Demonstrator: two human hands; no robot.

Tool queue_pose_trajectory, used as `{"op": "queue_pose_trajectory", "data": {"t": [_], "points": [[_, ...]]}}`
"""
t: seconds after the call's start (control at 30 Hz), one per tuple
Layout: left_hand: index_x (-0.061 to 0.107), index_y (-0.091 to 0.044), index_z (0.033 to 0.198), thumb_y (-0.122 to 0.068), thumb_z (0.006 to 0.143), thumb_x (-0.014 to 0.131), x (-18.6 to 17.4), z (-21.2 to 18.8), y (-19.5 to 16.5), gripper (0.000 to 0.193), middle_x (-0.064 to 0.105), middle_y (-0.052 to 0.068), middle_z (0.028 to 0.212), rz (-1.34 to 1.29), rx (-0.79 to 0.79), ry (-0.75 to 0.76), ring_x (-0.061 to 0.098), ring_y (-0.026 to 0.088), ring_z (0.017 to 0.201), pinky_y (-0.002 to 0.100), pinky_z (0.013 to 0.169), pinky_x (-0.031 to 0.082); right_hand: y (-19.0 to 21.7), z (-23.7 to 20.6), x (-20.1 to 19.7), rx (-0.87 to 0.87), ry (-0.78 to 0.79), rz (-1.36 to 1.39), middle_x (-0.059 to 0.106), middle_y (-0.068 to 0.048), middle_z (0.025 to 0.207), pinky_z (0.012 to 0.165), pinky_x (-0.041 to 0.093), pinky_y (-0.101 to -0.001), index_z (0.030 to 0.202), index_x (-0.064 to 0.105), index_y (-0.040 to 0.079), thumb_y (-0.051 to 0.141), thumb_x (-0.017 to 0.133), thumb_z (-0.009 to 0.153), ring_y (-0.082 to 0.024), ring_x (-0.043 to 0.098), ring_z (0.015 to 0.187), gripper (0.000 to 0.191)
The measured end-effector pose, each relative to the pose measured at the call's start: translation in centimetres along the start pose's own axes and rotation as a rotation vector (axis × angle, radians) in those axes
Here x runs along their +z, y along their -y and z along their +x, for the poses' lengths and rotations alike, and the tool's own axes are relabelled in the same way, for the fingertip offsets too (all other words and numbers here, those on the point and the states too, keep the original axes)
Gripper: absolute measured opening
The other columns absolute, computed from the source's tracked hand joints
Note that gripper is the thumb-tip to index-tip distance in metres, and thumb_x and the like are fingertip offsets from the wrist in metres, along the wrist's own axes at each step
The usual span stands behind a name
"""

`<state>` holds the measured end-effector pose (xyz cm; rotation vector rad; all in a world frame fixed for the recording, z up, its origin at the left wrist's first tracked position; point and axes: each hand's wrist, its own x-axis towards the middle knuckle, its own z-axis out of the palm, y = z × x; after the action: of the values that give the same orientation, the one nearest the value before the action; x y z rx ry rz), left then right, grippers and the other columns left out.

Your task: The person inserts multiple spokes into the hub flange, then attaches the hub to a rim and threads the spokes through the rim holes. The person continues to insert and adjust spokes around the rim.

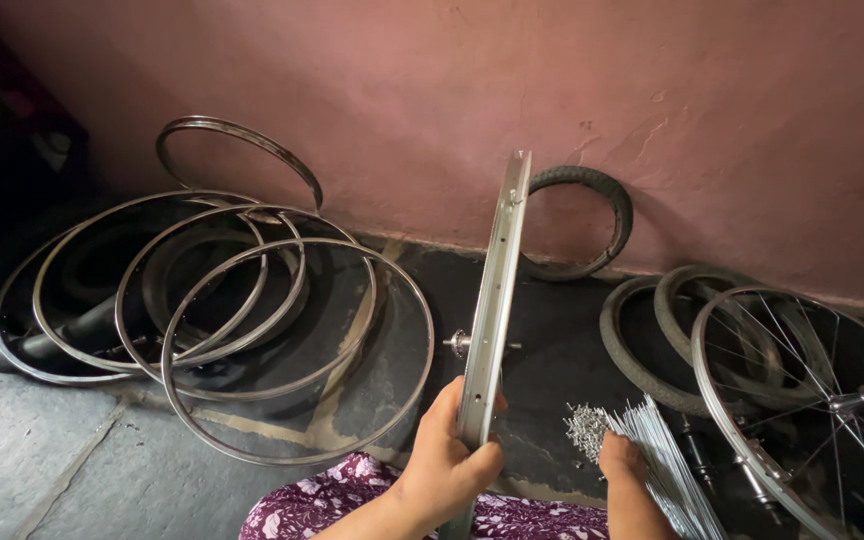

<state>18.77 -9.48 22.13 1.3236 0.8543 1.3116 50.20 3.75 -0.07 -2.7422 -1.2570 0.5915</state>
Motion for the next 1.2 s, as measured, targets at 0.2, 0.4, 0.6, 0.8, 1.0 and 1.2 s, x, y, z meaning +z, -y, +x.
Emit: {"op": "queue_pose_trajectory", "data": {"t": [0.2,0.4,0.6,0.8,1.0,1.2], "points": [[0.057,-0.004,0.116,0.005,0.077,0.061,0.2,0.0,0.1,0.04,0.053,0.001,0.091,-0.011,-0.004,-0.012,0.052,0.005,0.072,0.023,0.06,0.046,-0.3,0.5,0.3,0.031,0.007,0.058,0.068,-0.024,0.135,0.106,0.05,-0.0502,0.122,0.076,0.004,0.041,0.042,0.098,-0.042,0.064,0.125,0.056],[0.056,-0.004,0.115,0.006,0.078,0.06,0.2,0.1,-0.5,0.038,0.051,0.001,0.087,-0.048,-0.068,0.006,0.051,0.004,0.067,0.023,0.055,0.044,-0.2,0.6,0.3,-0.028,0.013,-0.028,0.07,-0.022,0.133,0.106,0.051,-0.0497,0.12,0.077,0.004,0.04,0.037,0.102,-0.04,0.066,0.125,0.057],[0.056,-0.004,0.116,0.007,0.078,0.059,0.3,0.0,-0.4,0.039,0.052,0.001,0.087,-0.085,-0.058,0.017,0.051,0.004,0.067,0.023,0.055,0.043,-0.2,0.3,0.2,-0.227,0.055,-0.346,0.069,-0.014,0.137,0.108,0.054,-0.0453,0.125,0.075,0.013,0.021,0.046,0.091,-0.035,0.065,0.13,0.046],[0.056,-0.003,0.115,0.006,0.078,0.059,0.2,0.1,-0.3,0.038,0.053,0.002,0.087,-0.054,-0.062,0.008,0.052,0.005,0.068,0.023,0.056,0.044,0.0,0.1,0.1,-0.024,0.058,-0.048,0.067,-0.022,0.137,0.109,0.049,-0.0464,0.126,0.073,0.001,0.032,0.036,0.107,-0.038,0.063,0.128,0.052],[0.057,-0.004,0.114,0.004,0.077,0.06,0.3,0.0,-0.6,0.039,0.054,0.002,0.088,-0.009,-0.063,-0.009,0.053,0.006,0.07,0.024,0.058,0.046,0.2,0.0,0.1,-0.132,0.018,-0.163,0.065,-0.015,0.141,0.106,0.053,-0.0492,0.131,0.068,0.007,0.027,0.03,0.109,-0.036,0.065,0.128,0.048],[0.057,-0.005,0.116,0.004,0.076,0.061,0.1,-0.2,-0.4,0.04,0.053,0.002,0.089,0.002,-0.054,-0.01,0.053,0.006,0.069,0.024,0.057,0.045,0.5,-0.6,0.4,-0.247,0.063,-0.279,0.059,-0.007,0.147,0.109,0.05,-0.0498,0.138,0.06,0.025,0.037,0.051,0.094,-0.034,0.056,0.137,0.046]]}}
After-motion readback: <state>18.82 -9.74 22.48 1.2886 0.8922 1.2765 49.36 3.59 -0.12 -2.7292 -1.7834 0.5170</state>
